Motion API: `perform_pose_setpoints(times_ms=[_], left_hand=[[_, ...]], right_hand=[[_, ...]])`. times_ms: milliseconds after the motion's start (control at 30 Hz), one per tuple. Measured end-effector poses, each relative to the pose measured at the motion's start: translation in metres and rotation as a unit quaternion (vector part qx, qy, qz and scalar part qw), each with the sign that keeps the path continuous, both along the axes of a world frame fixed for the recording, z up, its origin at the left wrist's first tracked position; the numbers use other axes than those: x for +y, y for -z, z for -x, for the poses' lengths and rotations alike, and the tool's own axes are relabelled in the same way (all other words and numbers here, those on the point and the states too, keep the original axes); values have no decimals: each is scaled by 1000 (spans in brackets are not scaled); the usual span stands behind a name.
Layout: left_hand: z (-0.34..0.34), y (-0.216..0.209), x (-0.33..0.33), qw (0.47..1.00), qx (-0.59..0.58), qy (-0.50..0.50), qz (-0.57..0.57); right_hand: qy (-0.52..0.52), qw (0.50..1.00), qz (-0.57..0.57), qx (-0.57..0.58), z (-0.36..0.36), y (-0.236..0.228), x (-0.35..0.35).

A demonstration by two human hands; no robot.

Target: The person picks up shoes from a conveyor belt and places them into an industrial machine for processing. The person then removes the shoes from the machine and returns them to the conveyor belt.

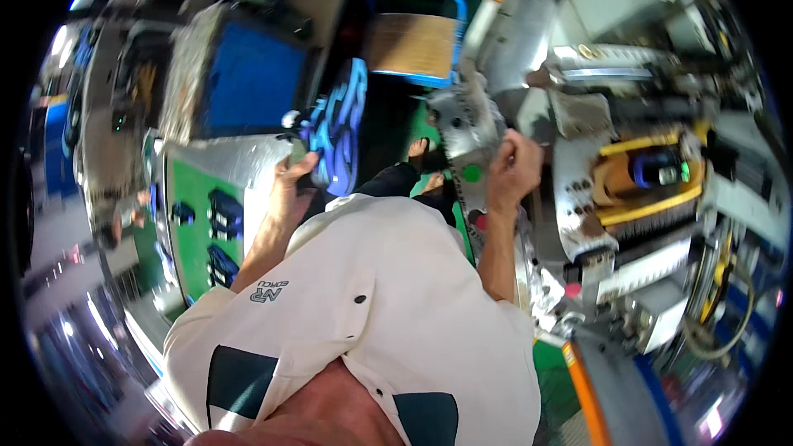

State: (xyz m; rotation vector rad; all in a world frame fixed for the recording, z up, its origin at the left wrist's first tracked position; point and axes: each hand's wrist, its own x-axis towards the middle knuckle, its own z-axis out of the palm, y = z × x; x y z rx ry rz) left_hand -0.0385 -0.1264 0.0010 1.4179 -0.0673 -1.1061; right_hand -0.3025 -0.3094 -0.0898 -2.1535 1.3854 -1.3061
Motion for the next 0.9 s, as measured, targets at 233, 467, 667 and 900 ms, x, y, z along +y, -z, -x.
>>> perform_pose_setpoints(times_ms=[233, 467, 667, 900], left_hand=[[5, 9, 90, 979, 81, -182, -30], [-86, 102, 198, 917, 126, -378, 39], [-214, 139, 286, 835, 22, -550, -10], [-411, 207, 385, 775, 50, -625, -75]], right_hand=[[13, 985, -74, 155, -26, 114, 1], [-150, 978, -25, -143, -143, -11, -48], [-459, 878, 126, -42, -382, -226, 22], [-628, 700, 328, 92, -633, -371, 152]])
